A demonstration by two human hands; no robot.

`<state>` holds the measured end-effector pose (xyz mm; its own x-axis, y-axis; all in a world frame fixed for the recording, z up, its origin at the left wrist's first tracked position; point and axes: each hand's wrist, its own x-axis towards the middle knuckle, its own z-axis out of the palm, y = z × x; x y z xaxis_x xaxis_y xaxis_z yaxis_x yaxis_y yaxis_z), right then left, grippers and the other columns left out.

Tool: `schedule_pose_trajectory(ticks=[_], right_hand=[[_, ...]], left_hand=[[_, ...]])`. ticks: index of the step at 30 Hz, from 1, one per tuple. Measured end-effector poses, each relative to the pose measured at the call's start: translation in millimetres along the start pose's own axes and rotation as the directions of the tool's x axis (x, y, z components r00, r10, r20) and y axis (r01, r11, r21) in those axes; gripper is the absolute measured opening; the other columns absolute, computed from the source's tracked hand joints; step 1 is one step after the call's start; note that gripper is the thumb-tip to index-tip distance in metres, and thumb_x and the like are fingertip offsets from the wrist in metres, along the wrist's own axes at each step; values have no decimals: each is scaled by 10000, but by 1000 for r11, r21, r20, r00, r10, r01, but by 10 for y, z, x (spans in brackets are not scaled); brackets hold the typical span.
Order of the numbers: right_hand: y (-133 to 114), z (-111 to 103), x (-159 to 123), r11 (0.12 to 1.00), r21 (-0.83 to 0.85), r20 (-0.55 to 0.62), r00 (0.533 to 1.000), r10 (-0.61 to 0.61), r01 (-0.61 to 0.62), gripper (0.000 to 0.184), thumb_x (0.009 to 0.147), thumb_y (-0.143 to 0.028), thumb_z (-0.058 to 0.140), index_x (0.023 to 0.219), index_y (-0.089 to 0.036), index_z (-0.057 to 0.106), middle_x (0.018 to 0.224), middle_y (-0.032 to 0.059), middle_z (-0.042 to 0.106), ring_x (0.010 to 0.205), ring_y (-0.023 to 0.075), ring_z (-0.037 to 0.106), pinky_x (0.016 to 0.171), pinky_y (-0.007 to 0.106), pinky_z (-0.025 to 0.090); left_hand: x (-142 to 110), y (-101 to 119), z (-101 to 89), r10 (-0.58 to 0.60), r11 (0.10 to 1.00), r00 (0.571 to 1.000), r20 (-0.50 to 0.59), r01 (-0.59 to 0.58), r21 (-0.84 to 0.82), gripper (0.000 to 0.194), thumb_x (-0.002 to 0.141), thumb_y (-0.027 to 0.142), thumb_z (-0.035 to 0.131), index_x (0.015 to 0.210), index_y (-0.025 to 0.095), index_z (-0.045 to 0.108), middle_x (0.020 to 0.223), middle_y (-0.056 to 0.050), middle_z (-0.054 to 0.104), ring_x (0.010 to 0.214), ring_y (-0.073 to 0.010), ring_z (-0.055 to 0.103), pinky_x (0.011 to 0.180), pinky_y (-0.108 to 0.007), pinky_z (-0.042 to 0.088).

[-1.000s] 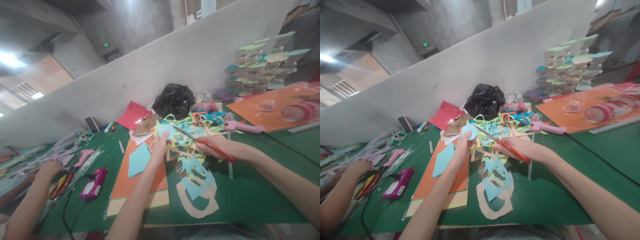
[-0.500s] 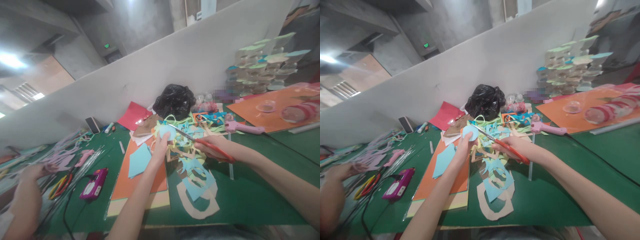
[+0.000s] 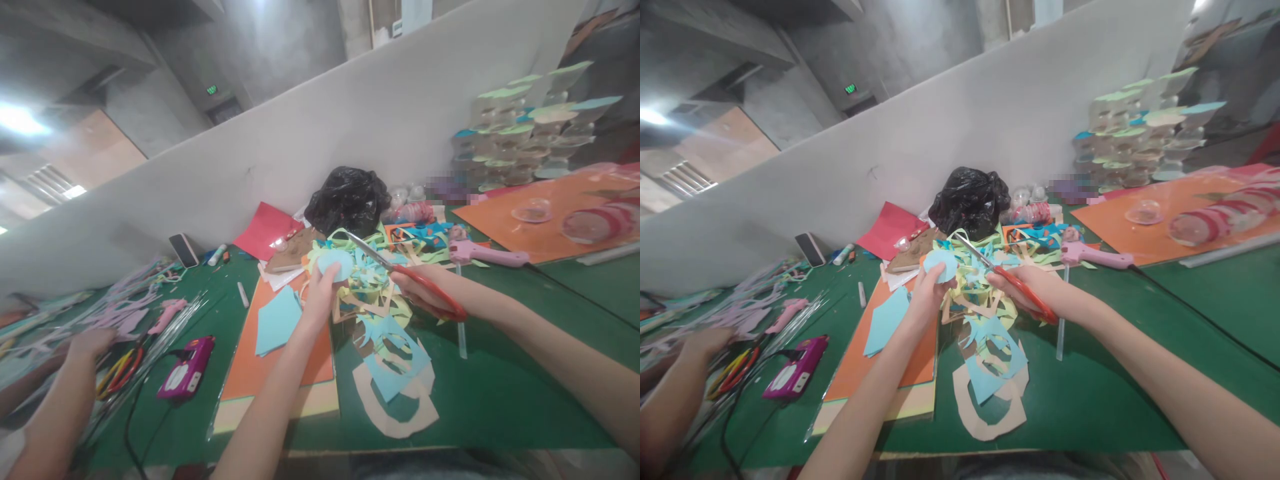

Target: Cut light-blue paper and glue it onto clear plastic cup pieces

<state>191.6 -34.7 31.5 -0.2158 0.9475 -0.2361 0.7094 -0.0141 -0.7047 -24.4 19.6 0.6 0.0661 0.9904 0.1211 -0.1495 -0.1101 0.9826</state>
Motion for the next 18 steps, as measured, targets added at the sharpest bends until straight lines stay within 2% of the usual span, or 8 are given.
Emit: schedule_pose_trajectory(ticks=[3, 7, 10, 13, 18], right_hand=[[-1, -1, 8, 1000, 10, -29, 1000, 0, 0, 495, 957, -615, 267, 725, -200, 404, 528, -2, 490, 444, 117, 447, 542, 257, 388], [99, 33, 50, 997, 38, -20, 998, -61, 62, 522, 911, -703, 312, 789, -205, 412, 641, -1, 514, 524, 127, 467, 524, 246, 355], [179, 76, 79, 987, -39, -61, 985, -160, 158, 563, 872, -758, 341, 802, -206, 426, 705, 15, 533, 616, 151, 485, 570, 258, 355], [190, 105, 73, 980, -122, -56, 985, -162, 155, 577, 868, -767, 331, 815, -203, 438, 728, 31, 552, 651, 169, 500, 618, 281, 366], [113, 94, 1, 980, -132, 32, 989, -147, 150, 606, 858, -798, 352, 814, -201, 449, 724, 28, 557, 647, 168, 500, 612, 284, 362]], left_hand=[[-27, 99, 45, 14, 991, 999, -35, -18, -133, 320, 725, 364, 711, 961, 206, 563, 969, -36, 668, 831, -161, 646, 765, -315, 542], [-43, 160, 76, 16, 981, 1000, -19, -19, -192, 355, 754, 368, 695, 1017, 210, 517, 975, -39, 688, 856, -184, 707, 923, -395, 513], [-40, 145, 79, -12, 985, 1000, -13, 9, -175, 396, 755, 423, 685, 1035, 220, 493, 932, -32, 703, 717, -171, 696, 834, -373, 517], [-36, 106, 71, -8, 996, 999, -36, 5, -92, 349, 794, 467, 633, 1015, 237, 491, 890, -22, 704, 560, -126, 597, 699, -321, 486], [-47, 46, 32, 36, 999, 994, -100, -34, 26, 278, 856, 462, 584, 1016, 255, 489, 909, -8, 696, 578, -123, 579, 683, -302, 469]])
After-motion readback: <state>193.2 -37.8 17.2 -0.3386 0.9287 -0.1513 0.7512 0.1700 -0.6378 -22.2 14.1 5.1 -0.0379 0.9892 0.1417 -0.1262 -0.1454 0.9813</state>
